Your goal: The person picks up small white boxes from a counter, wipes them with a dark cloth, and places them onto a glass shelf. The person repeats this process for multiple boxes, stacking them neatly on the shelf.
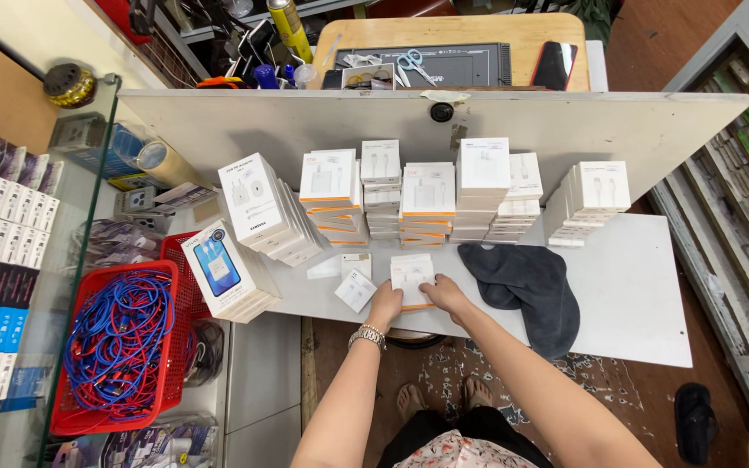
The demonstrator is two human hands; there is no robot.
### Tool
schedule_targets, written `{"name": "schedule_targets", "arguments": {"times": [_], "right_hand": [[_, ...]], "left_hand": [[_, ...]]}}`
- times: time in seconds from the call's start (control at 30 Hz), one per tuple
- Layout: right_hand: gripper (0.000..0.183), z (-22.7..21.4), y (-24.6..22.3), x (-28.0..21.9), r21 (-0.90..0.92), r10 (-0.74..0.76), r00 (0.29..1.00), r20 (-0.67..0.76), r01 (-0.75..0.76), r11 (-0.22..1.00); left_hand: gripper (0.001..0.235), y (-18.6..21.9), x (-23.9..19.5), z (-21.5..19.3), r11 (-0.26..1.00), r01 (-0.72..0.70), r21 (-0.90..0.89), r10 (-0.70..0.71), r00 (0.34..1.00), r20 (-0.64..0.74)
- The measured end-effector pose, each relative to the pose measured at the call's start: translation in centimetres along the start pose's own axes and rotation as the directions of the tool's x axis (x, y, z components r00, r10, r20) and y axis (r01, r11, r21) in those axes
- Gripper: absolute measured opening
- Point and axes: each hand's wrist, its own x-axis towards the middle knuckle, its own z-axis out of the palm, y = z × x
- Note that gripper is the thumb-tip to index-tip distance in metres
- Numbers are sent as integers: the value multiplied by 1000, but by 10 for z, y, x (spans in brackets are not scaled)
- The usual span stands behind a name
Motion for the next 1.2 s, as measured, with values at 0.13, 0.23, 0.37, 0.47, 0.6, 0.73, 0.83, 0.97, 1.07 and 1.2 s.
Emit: {"name": "schedule_targets", "arguments": {"times": [0.13, 0.23, 0.37, 0.47, 0.6, 0.73, 0.83, 0.97, 1.07, 1.2], "right_hand": [[60, -28, -39, -22, 9, -161, 979, -126, 164, 986], [44, -65, -75, -54, 86, -320, 854, -409, 385, 919], [41, -98, -120, -90, 254, -260, 876, -406, 381, 889], [43, -104, -136, -112, 298, -334, 880, -337, 436, 849], [37, -103, -145, -126, 364, -322, 893, -316, 427, 828], [38, -106, -141, -134, 483, -154, 953, -261, 267, 834], [32, -110, -120, -132, 410, -189, 958, -215, 265, 873], [39, -127, -65, -99, 513, -225, 966, -128, 259, 818], [48, -159, -1, -62, 121, -264, 857, -442, 349, 929], [82, -193, 87, -42, -355, -267, 620, -738, -21, 935]], "left_hand": [[65, 43, -22, -18, 998, 37, 56, -33, 997, -64], [56, 90, -34, -32, 966, -253, -48, 216, 899, -382], [49, 162, -23, -51, 890, -447, 93, 431, 757, -491], [49, 197, -24, -56, 869, -487, 87, 472, 764, -439], [45, 214, -39, -55, 925, -364, -109, 276, 842, -464], [46, 203, -57, -52, 878, -202, -434, 16, 919, -395], [51, 187, -65, -46, 780, -184, -598, -7, 953, -302], [50, 157, -68, -43, 473, 20, -881, 33, 999, 41], [52, 140, -67, -35, 457, 66, -887, 60, 993, 104], [61, 130, -69, -18, 566, 10, -824, 172, 976, 130]]}}
